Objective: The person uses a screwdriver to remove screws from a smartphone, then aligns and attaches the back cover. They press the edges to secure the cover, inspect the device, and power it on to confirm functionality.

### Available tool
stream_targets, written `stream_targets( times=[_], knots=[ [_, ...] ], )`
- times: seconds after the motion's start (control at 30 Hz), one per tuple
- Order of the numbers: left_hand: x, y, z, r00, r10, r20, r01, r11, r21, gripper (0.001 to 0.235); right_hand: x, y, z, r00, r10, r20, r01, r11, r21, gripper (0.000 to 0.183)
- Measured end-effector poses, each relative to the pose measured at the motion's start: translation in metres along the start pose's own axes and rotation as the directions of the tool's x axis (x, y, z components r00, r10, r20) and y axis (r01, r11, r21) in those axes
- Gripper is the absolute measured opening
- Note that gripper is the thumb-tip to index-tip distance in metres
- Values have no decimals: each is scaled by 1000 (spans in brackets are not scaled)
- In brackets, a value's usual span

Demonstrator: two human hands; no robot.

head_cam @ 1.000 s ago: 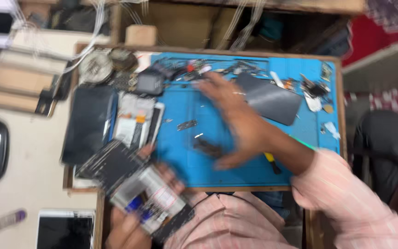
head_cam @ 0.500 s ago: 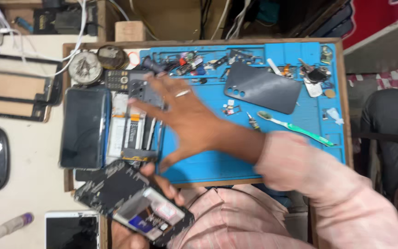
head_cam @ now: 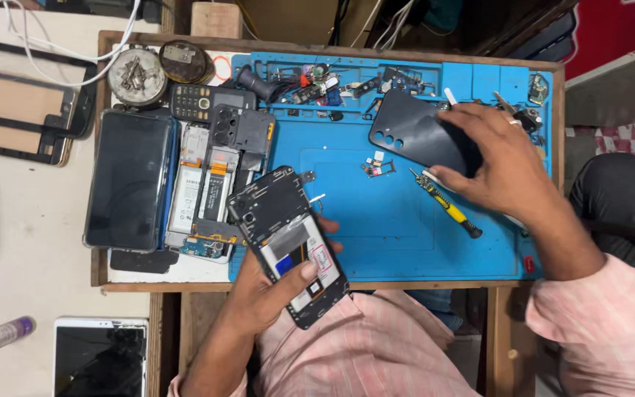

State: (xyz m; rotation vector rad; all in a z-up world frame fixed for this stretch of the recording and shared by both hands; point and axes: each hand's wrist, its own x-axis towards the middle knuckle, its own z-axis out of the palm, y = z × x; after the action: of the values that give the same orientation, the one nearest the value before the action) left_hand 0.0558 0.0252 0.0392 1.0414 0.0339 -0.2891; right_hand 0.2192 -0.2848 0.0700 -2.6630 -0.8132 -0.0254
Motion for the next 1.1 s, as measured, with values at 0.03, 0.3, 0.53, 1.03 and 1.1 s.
stream_targets(
  times=[0.03, 0.3, 0.53, 1.03, 1.1],
  knots=[
    [4, 0, 3, 1000, 22, 9, -22, 999, 29, 53, 1, -1, 3, 999, 7, -36, -7, 1000, -16, 74],
    [15, -12, 18, 995, 93, 34, -95, 994, 52, 61, 15, -15, 10, 997, 38, -69, -48, 987, -156, 76],
    [25, -17, 23, 997, 65, 40, -64, 998, -29, 79, 5, 4, -18, 972, 76, -224, -20, 970, 242, 69],
    [46, -27, 47, 986, 81, 144, -80, 997, -7, 86, -34, 7, -7, 978, 205, 42, -136, 473, 870, 74],
    [47, -29, 48, 986, 77, 147, -78, 997, 0, 86, -36, 8, -5, 978, 205, 43, -133, 450, 883, 75]
  ],
)
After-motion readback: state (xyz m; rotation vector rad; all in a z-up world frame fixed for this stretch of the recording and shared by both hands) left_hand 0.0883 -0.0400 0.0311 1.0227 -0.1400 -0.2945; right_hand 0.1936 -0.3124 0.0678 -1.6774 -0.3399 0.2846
